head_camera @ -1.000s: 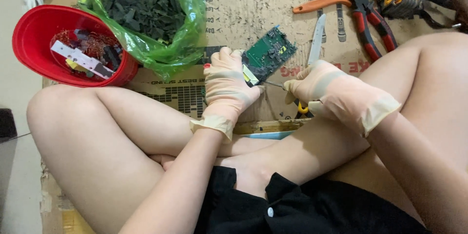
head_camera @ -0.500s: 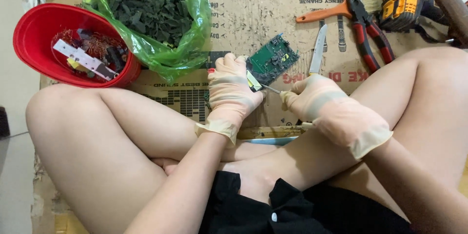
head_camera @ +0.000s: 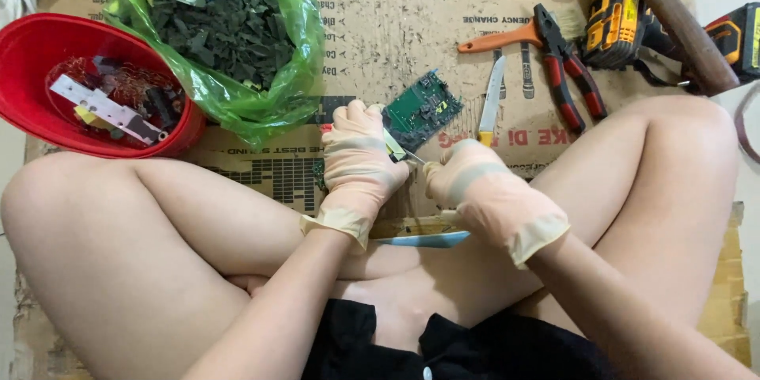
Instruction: The person sits on a cardboard sheet on the floor and uses pliers and a knife to remove components from a green circuit board. They pry off parts and place them into a red bowl and a green plastic bag. A dog is visible sleeping in the background.
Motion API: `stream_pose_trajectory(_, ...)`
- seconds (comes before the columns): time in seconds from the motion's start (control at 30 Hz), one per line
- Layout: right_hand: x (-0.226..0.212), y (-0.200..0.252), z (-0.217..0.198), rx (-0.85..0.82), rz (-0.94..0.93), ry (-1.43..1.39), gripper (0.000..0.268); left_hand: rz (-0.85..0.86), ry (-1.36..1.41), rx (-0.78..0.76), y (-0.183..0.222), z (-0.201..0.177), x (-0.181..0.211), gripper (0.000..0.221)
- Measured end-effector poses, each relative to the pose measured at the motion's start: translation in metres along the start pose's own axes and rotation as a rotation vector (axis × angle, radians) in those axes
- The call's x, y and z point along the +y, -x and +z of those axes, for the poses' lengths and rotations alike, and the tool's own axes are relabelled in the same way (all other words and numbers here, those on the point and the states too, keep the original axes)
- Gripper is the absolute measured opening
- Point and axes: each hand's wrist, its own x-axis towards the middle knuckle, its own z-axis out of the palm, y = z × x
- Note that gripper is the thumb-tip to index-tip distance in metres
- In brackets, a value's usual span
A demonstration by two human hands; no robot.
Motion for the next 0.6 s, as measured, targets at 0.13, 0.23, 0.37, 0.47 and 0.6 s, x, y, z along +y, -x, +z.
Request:
stream_pose_trajectory(0.13,-0.001,0.006,-0.005,-0.027,0.006,-0.015,0.047,0.005,0.000,0.014,0.000,0.003,0.002,0.081)
stream_pose_trajectory(0.23,0.006,-0.014,0.012,-0.006,-0.007,-0.018,0.042,0.002,0.005,0.018,0.002,0.001,-0.002,0.080)
stream_pose_trajectory(0.37,0.013,-0.026,0.019,0.056,-0.013,0.000,0.038,0.014,0.005,0.013,0.003,-0.001,0.001,0.082)
stream_pose_trajectory(0.47,0.002,-0.006,0.014,0.071,-0.002,-0.052,0.040,0.000,0.000,0.010,-0.002,0.004,0.001,0.084)
stream_pose_trajectory(0.6,0.003,-0.011,0.023,0.083,0.001,0.006,0.044,-0.013,0.057,0.002,-0.006,0.008,0.000,0.082)
